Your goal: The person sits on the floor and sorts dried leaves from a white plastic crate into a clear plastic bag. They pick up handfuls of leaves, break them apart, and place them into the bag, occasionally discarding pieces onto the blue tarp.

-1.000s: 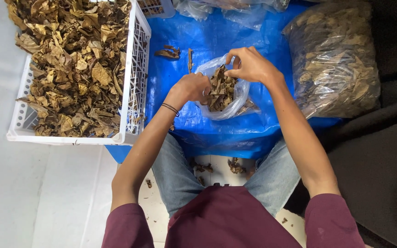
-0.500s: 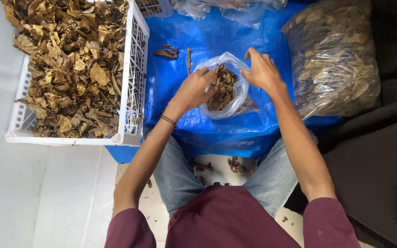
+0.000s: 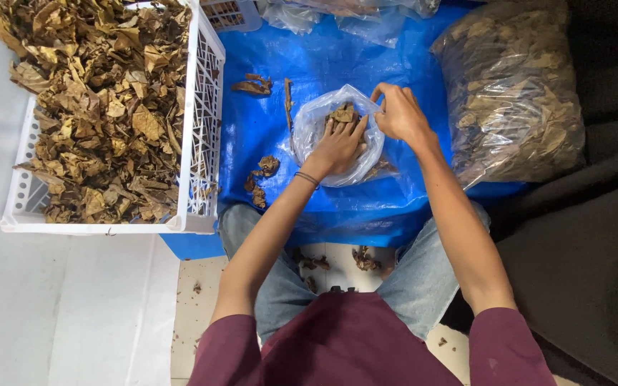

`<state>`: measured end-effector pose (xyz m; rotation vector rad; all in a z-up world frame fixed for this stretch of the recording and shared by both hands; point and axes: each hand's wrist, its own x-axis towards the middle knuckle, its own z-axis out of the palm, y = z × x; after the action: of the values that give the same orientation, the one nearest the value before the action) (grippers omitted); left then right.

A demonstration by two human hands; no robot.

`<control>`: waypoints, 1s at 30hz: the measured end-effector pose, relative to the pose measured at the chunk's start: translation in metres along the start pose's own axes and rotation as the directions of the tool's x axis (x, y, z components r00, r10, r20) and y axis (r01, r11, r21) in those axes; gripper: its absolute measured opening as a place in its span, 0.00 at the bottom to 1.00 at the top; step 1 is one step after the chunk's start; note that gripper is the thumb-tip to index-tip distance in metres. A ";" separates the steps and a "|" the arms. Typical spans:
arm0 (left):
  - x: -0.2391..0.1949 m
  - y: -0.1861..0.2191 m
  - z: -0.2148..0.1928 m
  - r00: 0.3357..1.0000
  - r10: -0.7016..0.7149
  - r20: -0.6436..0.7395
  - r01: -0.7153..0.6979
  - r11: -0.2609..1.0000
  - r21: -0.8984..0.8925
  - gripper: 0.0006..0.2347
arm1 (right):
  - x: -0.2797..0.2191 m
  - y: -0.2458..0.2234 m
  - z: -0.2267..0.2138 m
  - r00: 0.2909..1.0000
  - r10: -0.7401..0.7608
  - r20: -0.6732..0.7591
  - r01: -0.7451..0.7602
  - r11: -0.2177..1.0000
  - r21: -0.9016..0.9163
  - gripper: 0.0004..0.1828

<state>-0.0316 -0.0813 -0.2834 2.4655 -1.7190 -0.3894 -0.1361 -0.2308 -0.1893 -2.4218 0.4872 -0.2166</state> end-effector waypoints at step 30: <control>-0.062 -0.014 -0.147 0.992 0.082 0.101 -0.061 0.979 -0.193 0.18 | 0.020 -0.005 0.000 0.997 0.059 -0.048 -0.065 0.991 -0.120 0.20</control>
<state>0.0010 -0.0262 -0.1368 2.2806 -1.7160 -0.6580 -0.1162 -0.2355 -0.1855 -2.5202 0.6110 -0.2198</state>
